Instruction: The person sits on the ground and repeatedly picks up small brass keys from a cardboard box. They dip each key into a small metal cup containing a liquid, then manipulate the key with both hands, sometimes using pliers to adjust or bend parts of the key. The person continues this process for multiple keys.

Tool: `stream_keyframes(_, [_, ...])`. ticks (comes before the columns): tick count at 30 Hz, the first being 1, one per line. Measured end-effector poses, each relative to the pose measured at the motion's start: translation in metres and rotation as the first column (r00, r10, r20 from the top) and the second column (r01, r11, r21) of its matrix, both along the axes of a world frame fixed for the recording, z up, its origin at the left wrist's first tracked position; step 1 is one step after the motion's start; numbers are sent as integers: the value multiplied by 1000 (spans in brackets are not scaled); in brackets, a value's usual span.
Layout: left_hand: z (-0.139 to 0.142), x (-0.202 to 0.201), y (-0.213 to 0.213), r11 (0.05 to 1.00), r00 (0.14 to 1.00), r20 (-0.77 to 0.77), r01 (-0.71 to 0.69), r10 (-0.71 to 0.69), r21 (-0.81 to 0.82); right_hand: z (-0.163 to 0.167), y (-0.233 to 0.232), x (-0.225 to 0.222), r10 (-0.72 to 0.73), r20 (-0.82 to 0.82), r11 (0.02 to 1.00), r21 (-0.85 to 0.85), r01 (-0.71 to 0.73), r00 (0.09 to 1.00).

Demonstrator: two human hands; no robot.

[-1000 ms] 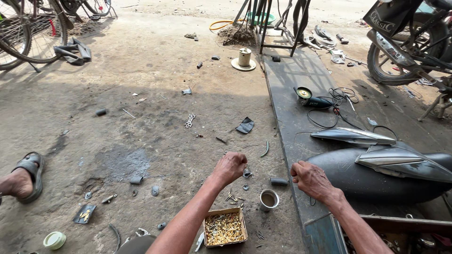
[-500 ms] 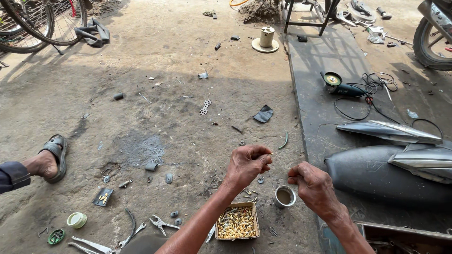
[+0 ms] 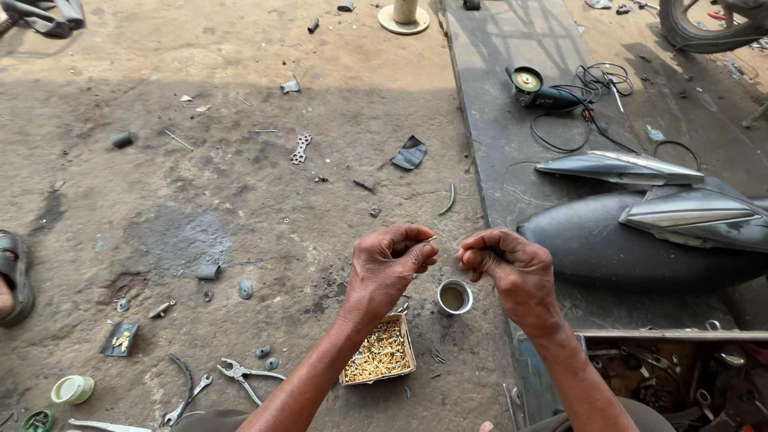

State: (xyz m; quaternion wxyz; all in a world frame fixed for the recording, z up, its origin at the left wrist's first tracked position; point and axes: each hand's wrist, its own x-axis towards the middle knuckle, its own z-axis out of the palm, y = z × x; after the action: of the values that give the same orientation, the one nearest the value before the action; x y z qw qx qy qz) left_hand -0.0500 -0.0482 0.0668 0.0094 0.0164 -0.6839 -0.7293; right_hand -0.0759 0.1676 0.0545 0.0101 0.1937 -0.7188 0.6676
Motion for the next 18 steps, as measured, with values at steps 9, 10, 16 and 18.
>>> stream_keyframes(9, [3, 9, 5, 996, 999, -24, 27, -29, -81, 28, -15, 14, 44, -116, 997, -62, -52, 992])
stream_keyframes(10, [1, 10, 7, 996, 998, -45, 33, -37, -84, 27, -17, 14, 47, -140, 998, -41, -53, 989])
stream_keyframes(16, [-4, 9, 11, 994, 998, 49, 50, -46, -92, 29, -16, 15, -12, -281, 993, 110, 45, 960])
stream_keyframes(18, [-4, 10, 10, 991, 997, 58, 62, -56, -120, 32, -15, 17, 12, -307, 991, 129, 29, 952])
